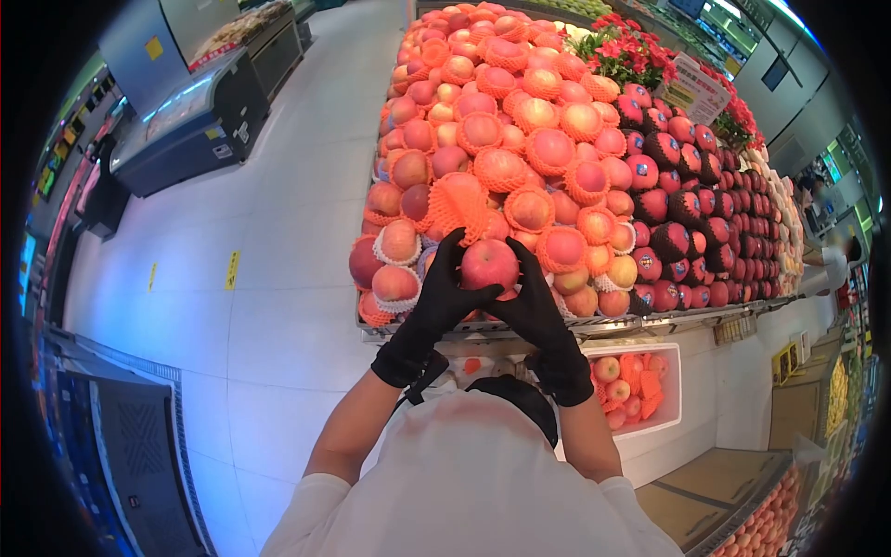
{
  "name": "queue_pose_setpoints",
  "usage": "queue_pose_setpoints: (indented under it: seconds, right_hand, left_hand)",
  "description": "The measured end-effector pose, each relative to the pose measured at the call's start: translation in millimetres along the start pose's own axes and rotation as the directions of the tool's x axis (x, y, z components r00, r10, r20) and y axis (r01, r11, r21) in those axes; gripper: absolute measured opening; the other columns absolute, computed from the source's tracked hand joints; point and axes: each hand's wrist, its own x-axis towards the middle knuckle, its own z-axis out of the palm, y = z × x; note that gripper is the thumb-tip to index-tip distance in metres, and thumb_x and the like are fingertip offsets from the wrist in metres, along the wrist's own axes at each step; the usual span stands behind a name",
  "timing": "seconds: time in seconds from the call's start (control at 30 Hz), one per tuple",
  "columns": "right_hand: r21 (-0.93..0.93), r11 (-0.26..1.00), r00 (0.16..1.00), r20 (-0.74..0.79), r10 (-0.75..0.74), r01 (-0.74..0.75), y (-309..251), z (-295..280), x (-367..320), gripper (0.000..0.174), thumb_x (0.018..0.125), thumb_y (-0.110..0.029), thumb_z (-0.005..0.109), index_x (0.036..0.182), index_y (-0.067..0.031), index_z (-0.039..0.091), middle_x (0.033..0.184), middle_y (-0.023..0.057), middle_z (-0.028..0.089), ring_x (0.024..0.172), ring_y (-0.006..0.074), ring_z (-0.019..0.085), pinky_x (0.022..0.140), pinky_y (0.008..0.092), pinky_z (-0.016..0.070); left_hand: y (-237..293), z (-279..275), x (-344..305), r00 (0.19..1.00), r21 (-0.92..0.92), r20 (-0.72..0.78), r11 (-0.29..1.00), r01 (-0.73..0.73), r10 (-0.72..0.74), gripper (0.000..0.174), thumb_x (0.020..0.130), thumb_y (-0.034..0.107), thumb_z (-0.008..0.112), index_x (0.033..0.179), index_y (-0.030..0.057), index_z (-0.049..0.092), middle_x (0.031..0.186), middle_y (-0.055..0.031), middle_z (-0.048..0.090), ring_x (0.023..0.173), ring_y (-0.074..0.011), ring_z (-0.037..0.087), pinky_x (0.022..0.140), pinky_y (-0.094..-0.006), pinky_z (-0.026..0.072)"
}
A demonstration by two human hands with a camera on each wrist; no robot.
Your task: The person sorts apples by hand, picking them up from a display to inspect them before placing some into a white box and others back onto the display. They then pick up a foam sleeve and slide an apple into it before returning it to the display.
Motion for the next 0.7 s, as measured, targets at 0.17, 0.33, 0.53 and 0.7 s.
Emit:
queue_pose_setpoints:
  seconds: [0.17,0.33,0.53,0.7]
  right_hand:
    - [0.056,0.998,0.999,-0.038,0.022,-0.020,0,5,2,0.089,0.068,-0.020,0.089,0.142,-0.0023,0.042,0.134,0.0153,0.054,0.123,0.0243,0.055,0.103,0.0393,0.0465]
    - [0.069,0.993,0.995,-0.039,0.096,-0.093,10,-7,-2,0.079,0.072,-0.020,0.086,0.137,0.0004,0.046,0.128,0.0161,0.058,0.118,0.0264,0.059,0.100,0.0398,0.0492]
    - [0.127,0.966,0.970,-0.063,0.234,-0.225,12,-47,-2,0.070,0.075,-0.019,0.084,0.134,0.0005,0.050,0.123,0.0135,0.062,0.113,0.0226,0.060,0.098,0.0378,0.0497]
    - [0.242,0.936,0.963,-0.017,0.268,-0.256,7,-52,-9,0.069,0.076,-0.020,0.082,0.135,0.0006,0.050,0.123,0.0136,0.062,0.113,0.0226,0.060,0.098,0.0370,0.0493]
  left_hand:
    - [3,-1,-4,0.998,-0.048,0.065,0.999,0.009,-0.006,0.102,0.071,0.020,0.089,0.151,0.0042,0.027,0.143,-0.0162,0.044,0.129,-0.0264,0.049,0.106,-0.0392,0.0445]
    - [12,-5,-4,0.989,-0.010,0.088,0.993,0.118,-0.116,0.072,0.088,0.016,0.073,0.147,0.0044,0.034,0.137,-0.0148,0.051,0.123,-0.0231,0.054,0.102,-0.0361,0.0463]
    - [-7,-22,2,0.995,0.313,-0.047,0.947,-0.067,0.086,0.029,0.100,0.014,0.055,0.125,0.0008,0.058,0.114,-0.0150,0.065,0.106,-0.0253,0.062,0.089,-0.0357,0.0494]
    - [12,-19,8,0.986,0.454,-0.109,0.889,-0.062,0.125,0.017,0.096,0.018,0.060,0.101,0.0027,0.064,0.095,-0.0187,0.065,0.089,-0.0350,0.063,0.078,-0.0418,0.0494]
